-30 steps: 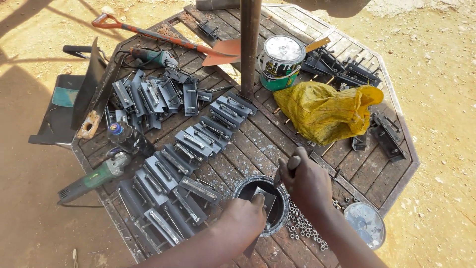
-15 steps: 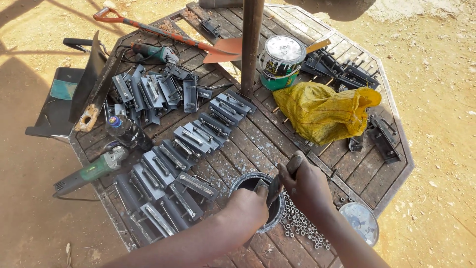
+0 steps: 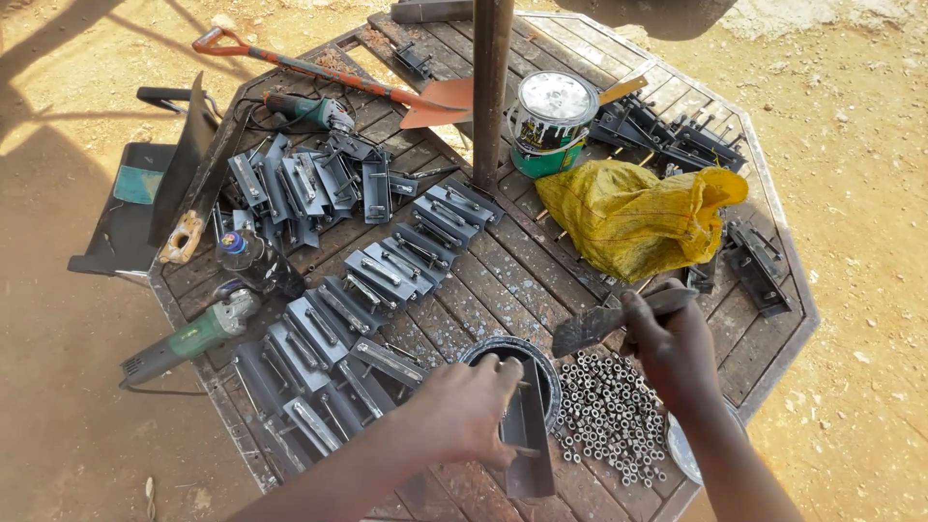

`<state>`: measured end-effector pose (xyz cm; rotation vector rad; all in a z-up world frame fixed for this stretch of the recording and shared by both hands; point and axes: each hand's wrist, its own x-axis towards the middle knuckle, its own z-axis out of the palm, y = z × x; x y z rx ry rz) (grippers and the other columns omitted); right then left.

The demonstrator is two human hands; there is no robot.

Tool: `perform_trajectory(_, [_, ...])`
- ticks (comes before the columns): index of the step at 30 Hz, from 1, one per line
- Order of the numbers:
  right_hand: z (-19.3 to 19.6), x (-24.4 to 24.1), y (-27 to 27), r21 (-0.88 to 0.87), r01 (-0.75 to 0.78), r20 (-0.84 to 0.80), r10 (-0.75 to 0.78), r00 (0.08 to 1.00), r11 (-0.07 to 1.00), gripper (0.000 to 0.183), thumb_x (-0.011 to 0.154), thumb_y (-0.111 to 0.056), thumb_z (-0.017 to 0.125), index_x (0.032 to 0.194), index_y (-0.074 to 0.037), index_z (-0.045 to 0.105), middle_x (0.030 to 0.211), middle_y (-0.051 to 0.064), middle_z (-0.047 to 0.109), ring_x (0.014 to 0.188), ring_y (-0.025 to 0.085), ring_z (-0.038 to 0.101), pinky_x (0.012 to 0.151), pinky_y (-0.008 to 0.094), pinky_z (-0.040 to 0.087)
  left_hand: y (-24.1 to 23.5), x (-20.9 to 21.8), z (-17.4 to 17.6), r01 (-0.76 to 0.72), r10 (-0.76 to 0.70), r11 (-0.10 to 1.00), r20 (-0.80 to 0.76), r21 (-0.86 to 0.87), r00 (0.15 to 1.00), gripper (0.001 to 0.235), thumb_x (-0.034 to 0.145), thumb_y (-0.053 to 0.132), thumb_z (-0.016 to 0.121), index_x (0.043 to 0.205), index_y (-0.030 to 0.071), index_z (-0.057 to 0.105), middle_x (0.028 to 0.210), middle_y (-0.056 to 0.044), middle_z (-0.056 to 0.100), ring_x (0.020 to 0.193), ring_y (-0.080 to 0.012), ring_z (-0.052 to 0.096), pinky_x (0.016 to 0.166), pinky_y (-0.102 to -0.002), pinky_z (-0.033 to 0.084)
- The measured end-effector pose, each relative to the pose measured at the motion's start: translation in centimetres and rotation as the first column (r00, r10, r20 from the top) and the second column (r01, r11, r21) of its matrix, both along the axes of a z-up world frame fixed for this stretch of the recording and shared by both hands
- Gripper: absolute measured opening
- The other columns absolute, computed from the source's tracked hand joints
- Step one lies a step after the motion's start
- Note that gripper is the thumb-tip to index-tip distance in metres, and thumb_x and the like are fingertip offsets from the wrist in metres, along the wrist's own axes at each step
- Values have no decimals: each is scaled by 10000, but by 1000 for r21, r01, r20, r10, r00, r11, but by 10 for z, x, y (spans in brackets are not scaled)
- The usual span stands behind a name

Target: Painting a metal bracket with black paint using a hand brush on a workshop table.

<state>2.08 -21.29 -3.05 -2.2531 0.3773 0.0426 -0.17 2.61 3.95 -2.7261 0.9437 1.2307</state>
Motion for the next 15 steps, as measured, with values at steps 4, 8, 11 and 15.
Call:
perform_trajectory(4, [-36,2,-37,762,-15,152,-156,976,648,282,1022,-174,613,777,-37,591,602,89,561,519,178,543,495,301,436,19,-5,5,-670,598,740,-400,-57,695,713,849,236,756,1480,165,431,1153,-22,623,877,-123,580,705,-198,534])
perform_trajectory(8, [-63,-4,-54,976,-26,69,-193,979,217,262,1034,-169,581,803,-46,590,648,83,540,557,190,518,506,284,414,46,-17,-60,-930,702,352,-629,-101,334,551,870,95,673,1394,256,621,1298,19,759,1118,-155,659,832,-227,582])
perform_trajectory(11, [-71,-6,-44,994,43,-25,-176,984,101,218,1040,-189,570,855,-75,588,645,61,560,568,158,515,498,243,408,71,-40,-109,-991,624,-123,-771,61,-125,510,906,99,617,1407,35,542,1246,-202,714,1047,-363,694,913,-424,582])
perform_trajectory(15, [-87,-15,-17,985,162,-147,-193,970,59,196,1033,-200,627,882,-85,577,714,19,515,657,117,519,569,220,419,79,-40,-112,-987,644,-140,-750,76,-149,527,909,103,616,1424,51,515,1277,-200,681,1034,-360,687,892,-420,579])
